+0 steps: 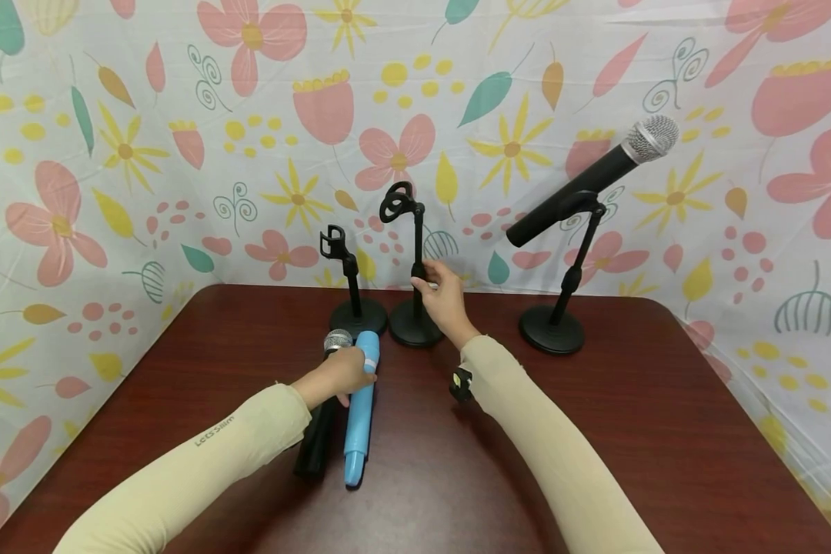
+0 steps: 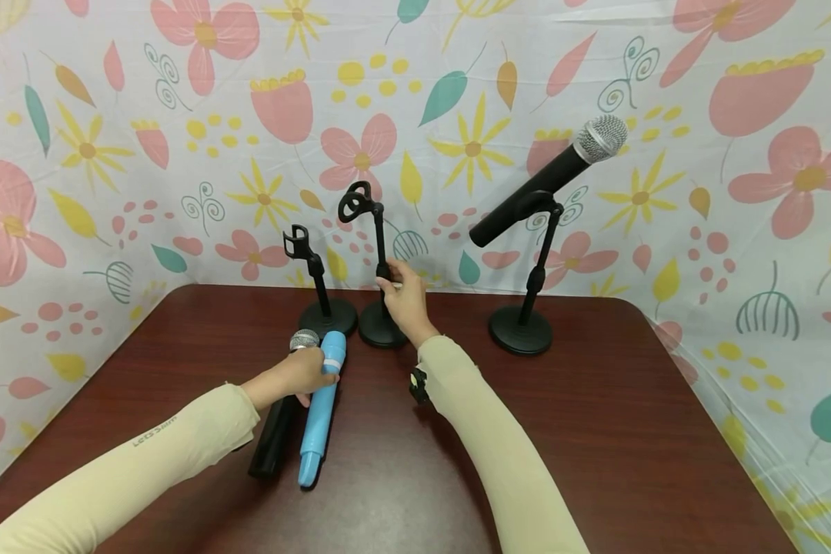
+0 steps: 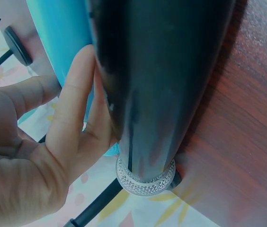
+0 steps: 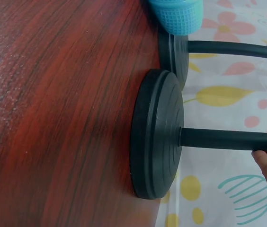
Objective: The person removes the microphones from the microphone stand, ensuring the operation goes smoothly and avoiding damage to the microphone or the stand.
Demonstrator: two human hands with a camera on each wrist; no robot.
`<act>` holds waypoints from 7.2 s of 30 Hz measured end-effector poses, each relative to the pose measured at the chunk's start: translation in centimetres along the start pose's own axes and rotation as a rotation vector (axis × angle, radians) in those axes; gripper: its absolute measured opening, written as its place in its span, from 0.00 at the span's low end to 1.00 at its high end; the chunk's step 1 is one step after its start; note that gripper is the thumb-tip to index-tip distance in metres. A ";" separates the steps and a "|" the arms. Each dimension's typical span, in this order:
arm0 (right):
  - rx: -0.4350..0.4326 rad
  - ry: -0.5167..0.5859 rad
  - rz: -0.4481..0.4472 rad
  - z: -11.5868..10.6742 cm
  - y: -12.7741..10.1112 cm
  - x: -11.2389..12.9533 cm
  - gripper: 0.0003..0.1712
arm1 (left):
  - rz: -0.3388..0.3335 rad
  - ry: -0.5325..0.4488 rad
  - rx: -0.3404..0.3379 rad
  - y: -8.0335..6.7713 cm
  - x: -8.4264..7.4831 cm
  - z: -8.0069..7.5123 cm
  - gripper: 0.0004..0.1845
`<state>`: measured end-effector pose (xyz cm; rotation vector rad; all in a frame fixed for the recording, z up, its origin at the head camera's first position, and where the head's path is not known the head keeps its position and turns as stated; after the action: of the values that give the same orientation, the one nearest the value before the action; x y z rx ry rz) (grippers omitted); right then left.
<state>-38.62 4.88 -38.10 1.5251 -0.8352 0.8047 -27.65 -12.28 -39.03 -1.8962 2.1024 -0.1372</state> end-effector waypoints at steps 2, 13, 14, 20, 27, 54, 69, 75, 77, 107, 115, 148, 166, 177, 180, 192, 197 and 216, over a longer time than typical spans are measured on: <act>-0.004 -0.009 -0.007 0.1 0.0 0.0 0.23 | -0.002 0.003 -0.002 0.0 0.0 0.0 0.15; -0.019 -0.054 -0.014 0.2 0.2 -0.1 0.23 | 0.038 0.118 -0.066 -0.1 -0.4 -0.2 0.13; -0.019 -0.054 -0.011 0.2 0.2 -0.2 0.23 | 0.045 0.126 -0.072 -0.1 -0.4 -0.2 0.13; -0.020 -0.059 0.005 0.2 0.2 -0.1 0.23 | 0.079 0.132 -0.090 -0.1 -0.3 -0.5 0.13; 0.001 -0.037 0.029 0.0 0.3 0.0 0.23 | 0.098 0.150 -0.106 -0.4 -0.3 -2.3 0.17; -0.006 0.062 0.064 -0.6 0.1 -0.8 0.24 | 0.156 -0.405 -0.684 1.5 0.2 -12.2 0.18; -0.019 0.057 0.014 -0.5 -0.1 -0.7 0.22 | 0.418 -0.515 -0.998 3.8 -3.7 -15.3 0.24; -0.019 0.087 0.013 -0.3 -0.3 -0.8 0.22 | 0.352 -0.516 -0.936 5.0 -5.0 -16.3 0.26; -0.020 0.095 0.018 -0.3 -0.4 -0.8 0.22 | 0.314 -0.508 -0.903 5.4 -5.3 -16.5 0.26; -0.011 0.129 -0.032 -0.6 -1.4 2.8 0.19 | 0.175 -0.588 -0.694 6.2 -6.6 -16.9 0.24; -0.004 0.149 -0.008 -0.5 -1.7 2.6 0.20 | 0.176 -0.586 -0.667 6.0 -6.6 -16.3 0.25; -0.045 0.110 0.023 -0.2 -0.2 -0.8 0.19 | 0.199 -0.577 -0.696 6.0 -6.5 -16.1 0.23; -0.014 0.127 0.023 -0.4 -0.8 1.0 0.21 | 0.214 -0.592 -0.650 6.1 -6.5 -14.9 0.21; -0.016 0.131 0.031 -0.5 -0.5 -0.1 0.20 | 0.234 -0.592 -0.640 6.9 -6.1 -12.3 0.22; -0.017 0.124 0.040 -0.5 -0.6 0.5 0.21 | 0.225 -0.575 -0.621 7.3 -6.0 -11.9 0.23; -0.017 0.075 0.064 -0.4 -0.5 -0.4 0.21 | 0.230 -0.555 -0.609 7.5 -5.7 -10.3 0.24; 0.007 0.066 0.089 -0.4 -0.5 0.0 0.23 | 0.223 -0.559 -0.607 7.5 -5.6 -10.4 0.24; 0.116 -0.019 0.019 -5.7 -0.9 2.3 0.22 | 0.122 -0.208 -0.725 7.9 -6.7 -9.7 0.26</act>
<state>-36.91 10.42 -35.97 1.6315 -0.8303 0.8661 -37.45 -5.97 -30.93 -1.9937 2.2866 0.9228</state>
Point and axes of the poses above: each hand's wrist, its own y-axis towards the middle knuckle, its own z-axis out of the palm, x = y × z, the point moved 2 cm from there along y, towards the middle knuckle, and after that the axes turned 13 degrees about y, right-handed, at the moved point
